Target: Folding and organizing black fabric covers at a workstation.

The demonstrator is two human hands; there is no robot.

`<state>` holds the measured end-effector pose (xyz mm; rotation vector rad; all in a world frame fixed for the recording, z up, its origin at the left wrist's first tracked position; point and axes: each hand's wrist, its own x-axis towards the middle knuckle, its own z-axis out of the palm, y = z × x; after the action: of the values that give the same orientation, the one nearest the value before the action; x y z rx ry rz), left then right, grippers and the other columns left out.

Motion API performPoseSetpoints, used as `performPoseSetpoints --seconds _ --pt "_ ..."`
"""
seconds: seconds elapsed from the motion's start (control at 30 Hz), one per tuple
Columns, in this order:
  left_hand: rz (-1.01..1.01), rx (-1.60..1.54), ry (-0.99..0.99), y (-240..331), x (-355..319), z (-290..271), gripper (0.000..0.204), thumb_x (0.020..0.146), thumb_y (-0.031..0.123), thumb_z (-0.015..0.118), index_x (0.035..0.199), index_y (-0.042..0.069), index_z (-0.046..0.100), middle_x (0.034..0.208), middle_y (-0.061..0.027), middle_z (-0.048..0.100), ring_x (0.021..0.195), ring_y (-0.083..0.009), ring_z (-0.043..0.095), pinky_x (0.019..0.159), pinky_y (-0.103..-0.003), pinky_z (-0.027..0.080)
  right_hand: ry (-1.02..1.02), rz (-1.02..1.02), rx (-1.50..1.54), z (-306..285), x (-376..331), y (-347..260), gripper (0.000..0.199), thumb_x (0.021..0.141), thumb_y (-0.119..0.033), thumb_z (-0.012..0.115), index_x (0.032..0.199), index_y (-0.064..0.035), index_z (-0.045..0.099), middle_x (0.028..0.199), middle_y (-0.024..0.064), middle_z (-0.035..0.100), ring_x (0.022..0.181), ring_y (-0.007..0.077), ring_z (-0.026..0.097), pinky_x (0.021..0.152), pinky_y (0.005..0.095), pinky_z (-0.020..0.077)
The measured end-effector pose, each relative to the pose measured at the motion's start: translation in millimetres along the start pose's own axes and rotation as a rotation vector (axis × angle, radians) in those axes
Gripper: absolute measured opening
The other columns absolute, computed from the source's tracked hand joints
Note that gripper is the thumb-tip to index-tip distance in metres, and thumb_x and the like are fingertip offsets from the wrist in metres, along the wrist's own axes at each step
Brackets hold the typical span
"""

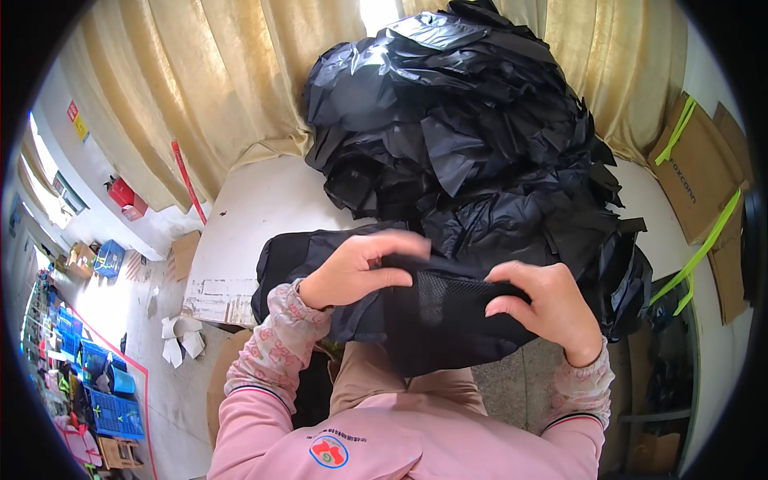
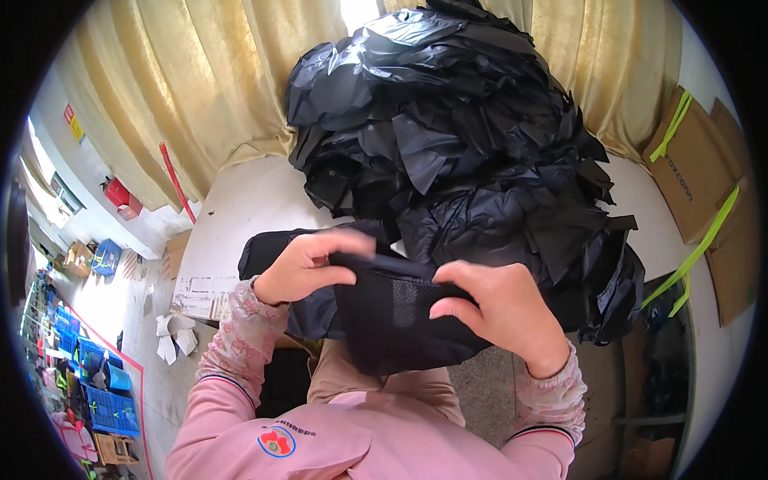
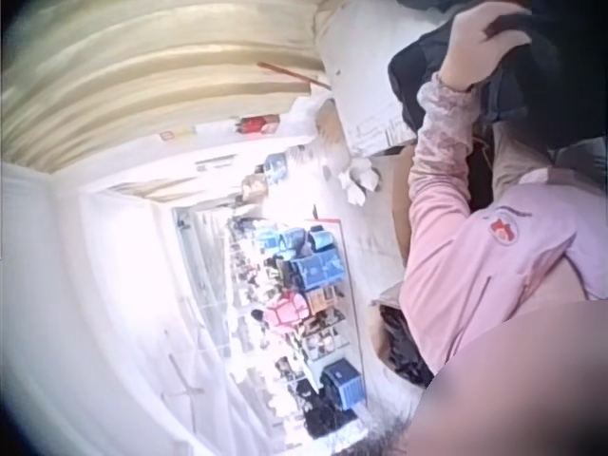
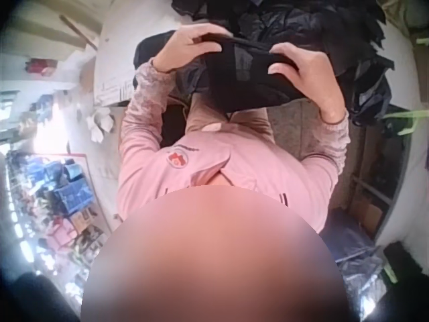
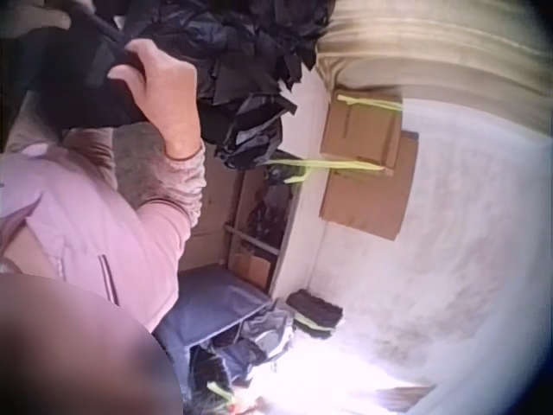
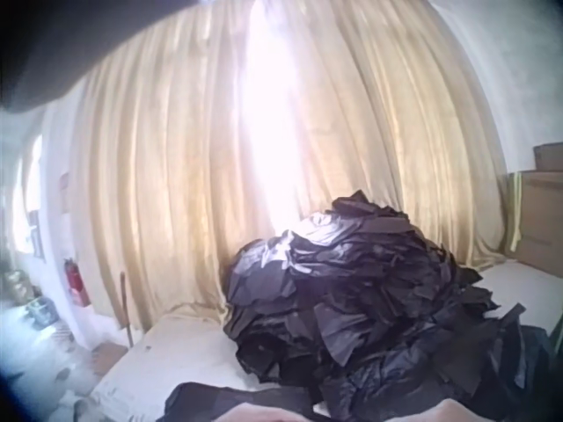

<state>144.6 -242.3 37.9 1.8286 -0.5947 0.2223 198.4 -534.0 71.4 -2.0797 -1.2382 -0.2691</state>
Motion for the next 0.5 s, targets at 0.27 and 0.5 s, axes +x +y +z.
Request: performPoseSetpoints --seconds 0.27,0.5 --pt "-0.442 -0.198 0.257 -95 -25 -38 0.024 0.094 0.028 0.063 0.099 0.005 0.065 0.092 -0.0037 0.066 0.079 -0.0086 0.060 0.073 -0.025 0.050 0.161 0.185 0.209 -32 26 0 0.014 0.086 -0.009 0.070 0.093 0.0007 0.063 0.075 0.0031 0.059 0.070 0.0054 0.052 0.065 0.0227 0.0438" --pt "-0.687 -1.131 -0.058 -189 -137 52 0.081 0.082 0.049 0.072 0.146 0.015 0.036 0.145 -0.0072 0.045 0.132 -0.0249 0.045 0.108 -0.046 0.037 0.535 0.292 0.878 -44 55 3 0.019 0.095 -0.017 0.064 0.107 -0.0020 0.065 0.092 -0.0043 0.065 0.083 0.0030 0.059 0.074 0.0181 0.0467"
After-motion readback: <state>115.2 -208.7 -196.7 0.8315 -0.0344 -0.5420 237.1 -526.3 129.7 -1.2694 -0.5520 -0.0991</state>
